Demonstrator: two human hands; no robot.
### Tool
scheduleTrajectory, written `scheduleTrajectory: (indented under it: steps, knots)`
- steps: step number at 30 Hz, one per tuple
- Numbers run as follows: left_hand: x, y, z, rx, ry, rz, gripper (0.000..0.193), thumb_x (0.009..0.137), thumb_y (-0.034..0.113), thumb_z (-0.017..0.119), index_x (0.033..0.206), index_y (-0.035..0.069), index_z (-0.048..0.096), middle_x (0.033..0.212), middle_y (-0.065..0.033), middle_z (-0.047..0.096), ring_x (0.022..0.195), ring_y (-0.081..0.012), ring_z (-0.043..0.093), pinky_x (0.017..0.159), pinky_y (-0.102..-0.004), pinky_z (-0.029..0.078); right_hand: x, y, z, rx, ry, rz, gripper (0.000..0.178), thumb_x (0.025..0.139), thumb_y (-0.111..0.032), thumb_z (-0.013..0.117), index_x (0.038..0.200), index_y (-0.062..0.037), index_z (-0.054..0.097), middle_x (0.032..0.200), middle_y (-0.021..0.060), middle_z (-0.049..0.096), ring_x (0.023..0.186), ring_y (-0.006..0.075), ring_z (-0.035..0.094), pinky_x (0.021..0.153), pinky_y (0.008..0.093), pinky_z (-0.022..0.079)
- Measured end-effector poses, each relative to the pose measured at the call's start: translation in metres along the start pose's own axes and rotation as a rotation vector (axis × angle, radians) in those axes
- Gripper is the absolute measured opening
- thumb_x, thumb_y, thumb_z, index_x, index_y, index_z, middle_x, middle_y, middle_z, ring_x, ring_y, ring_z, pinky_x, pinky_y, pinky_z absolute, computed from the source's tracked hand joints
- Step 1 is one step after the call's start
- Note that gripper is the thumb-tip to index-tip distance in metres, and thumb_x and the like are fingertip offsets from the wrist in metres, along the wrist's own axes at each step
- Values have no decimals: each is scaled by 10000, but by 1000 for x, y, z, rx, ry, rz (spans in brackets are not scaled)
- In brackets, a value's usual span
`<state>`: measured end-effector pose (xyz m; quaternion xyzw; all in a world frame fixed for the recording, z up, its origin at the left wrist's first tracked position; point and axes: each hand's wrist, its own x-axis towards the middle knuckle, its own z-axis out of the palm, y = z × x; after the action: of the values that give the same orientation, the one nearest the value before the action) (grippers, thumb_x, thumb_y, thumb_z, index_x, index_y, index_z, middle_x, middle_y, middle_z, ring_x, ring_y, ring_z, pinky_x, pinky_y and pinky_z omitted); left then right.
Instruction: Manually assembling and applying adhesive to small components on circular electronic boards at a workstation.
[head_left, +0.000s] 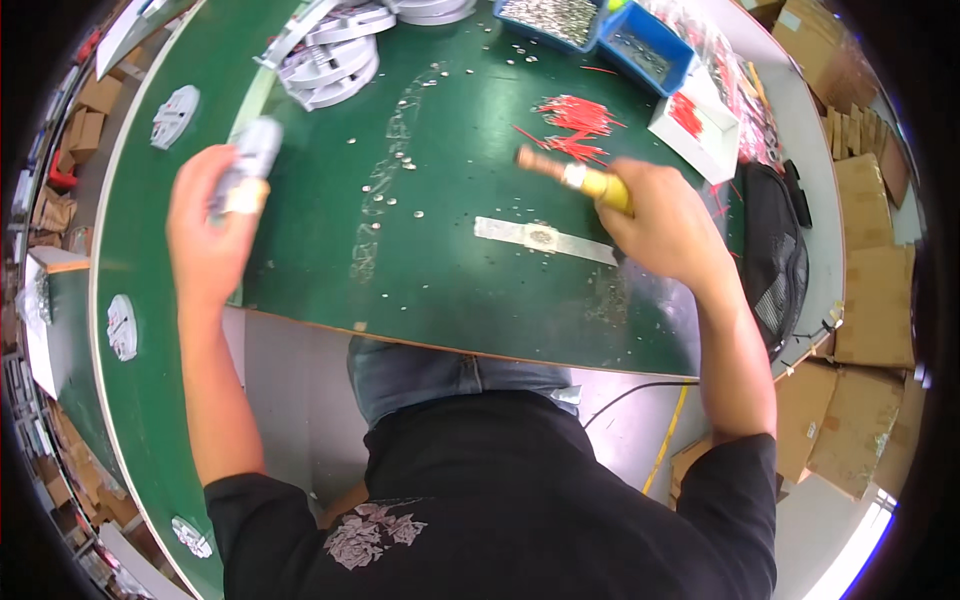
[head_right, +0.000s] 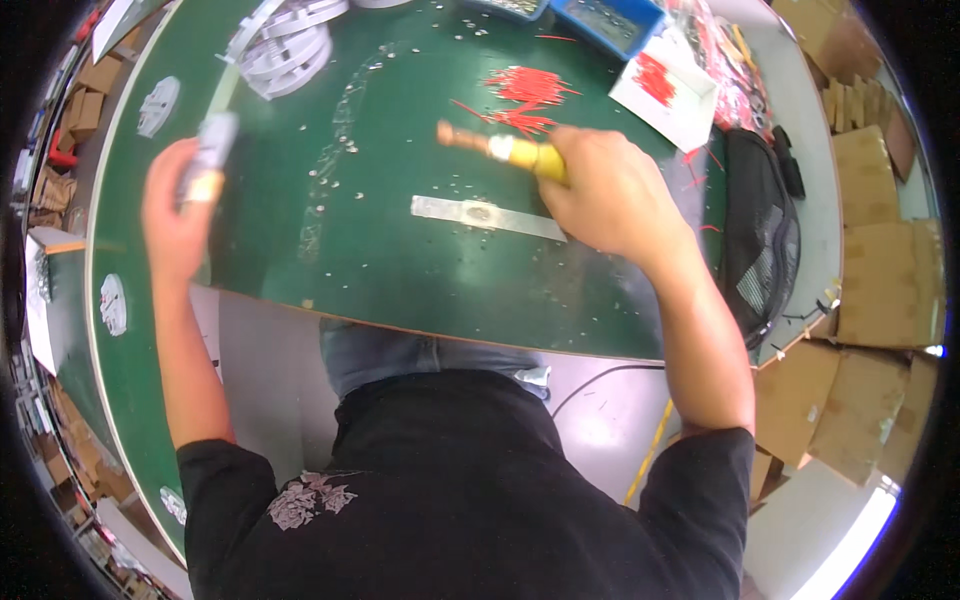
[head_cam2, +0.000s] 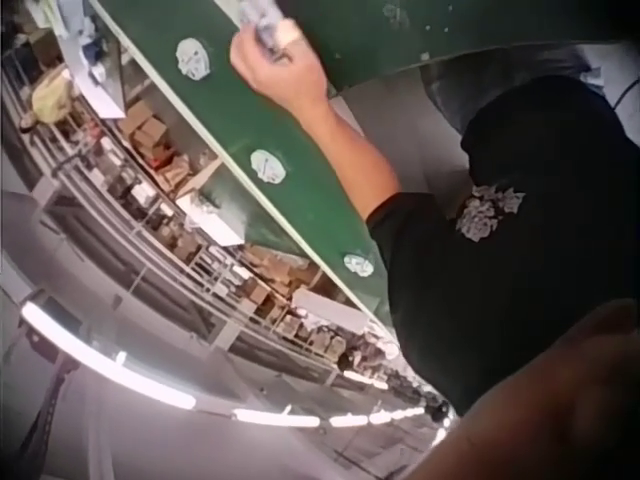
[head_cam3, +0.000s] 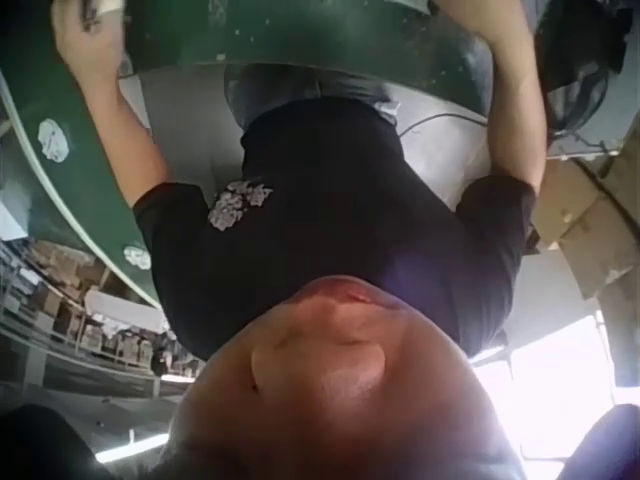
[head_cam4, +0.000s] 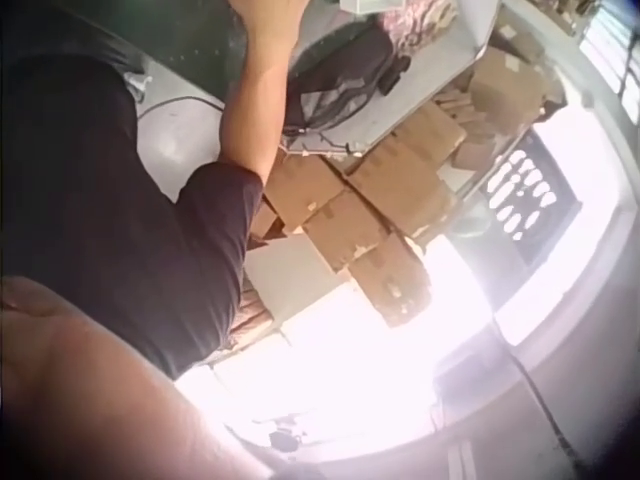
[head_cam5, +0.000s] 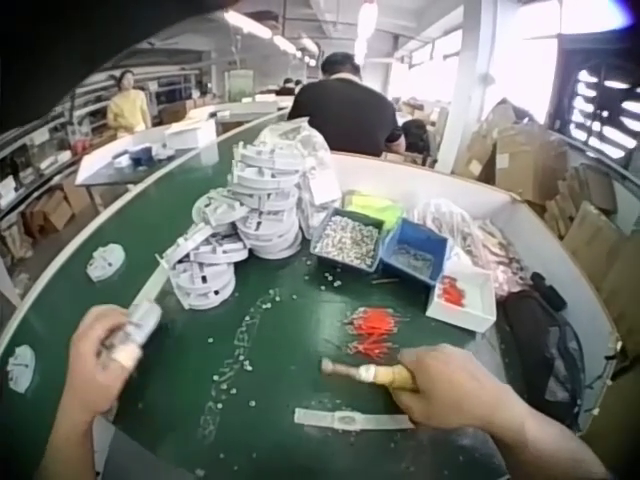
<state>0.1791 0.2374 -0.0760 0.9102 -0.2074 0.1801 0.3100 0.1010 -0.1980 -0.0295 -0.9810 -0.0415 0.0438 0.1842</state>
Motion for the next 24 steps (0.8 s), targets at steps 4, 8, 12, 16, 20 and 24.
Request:
scheduleTrajectory:
  steps: [4,8,12,16,20,24]
  knots:
    - [-20,13,-13,-994,319,-370,484,976,248,640,1380,18,508,1406,-174,537,1241,-355,589,978,-532,550,-4,-11,-21,426,67,111,165,912,-158,698,978,-12,659,730,60,605,608,164,561,570,308,474]
    - [-18,46,-8,-1416,198,-462,545,993,268,625,1442,15,447,1395,-177,532,1249,-362,593,950,-626,564,-6,-23,-26,755,60,131,127,926,-137,699,987,-34,656,747,-16,589,607,64,528,531,227,441]
    - [-12,118,39,-1353,-22,-583,563,960,189,667,1444,5,446,1323,-153,591,1185,-292,638,963,-531,577,-6,-30,-20,993,133,87,118,929,-108,705,1003,-35,649,770,-15,599,612,47,531,521,209,434]
    - [-12,157,68,-1393,-105,-598,530,925,90,680,1410,9,483,1212,-115,649,1103,-198,652,948,-373,556,-11,-43,-20,1028,207,3,111,920,-52,705,1008,-24,642,812,20,641,659,72,582,570,224,472]
    - [-6,180,77,-1289,-215,-495,511,888,14,662,1379,26,518,1137,-87,669,1038,-126,632,902,-283,515,-17,-50,-2,1067,307,-200,124,886,22,716,980,-11,642,871,69,690,760,119,647,672,258,520]
    - [-1,190,76,-1271,-246,-484,515,849,-40,647,1347,28,536,1121,-86,654,1021,-112,616,894,-292,508,-24,-45,5,814,362,-378,151,847,69,741,943,-3,650,929,114,719,853,172,685,766,301,543]
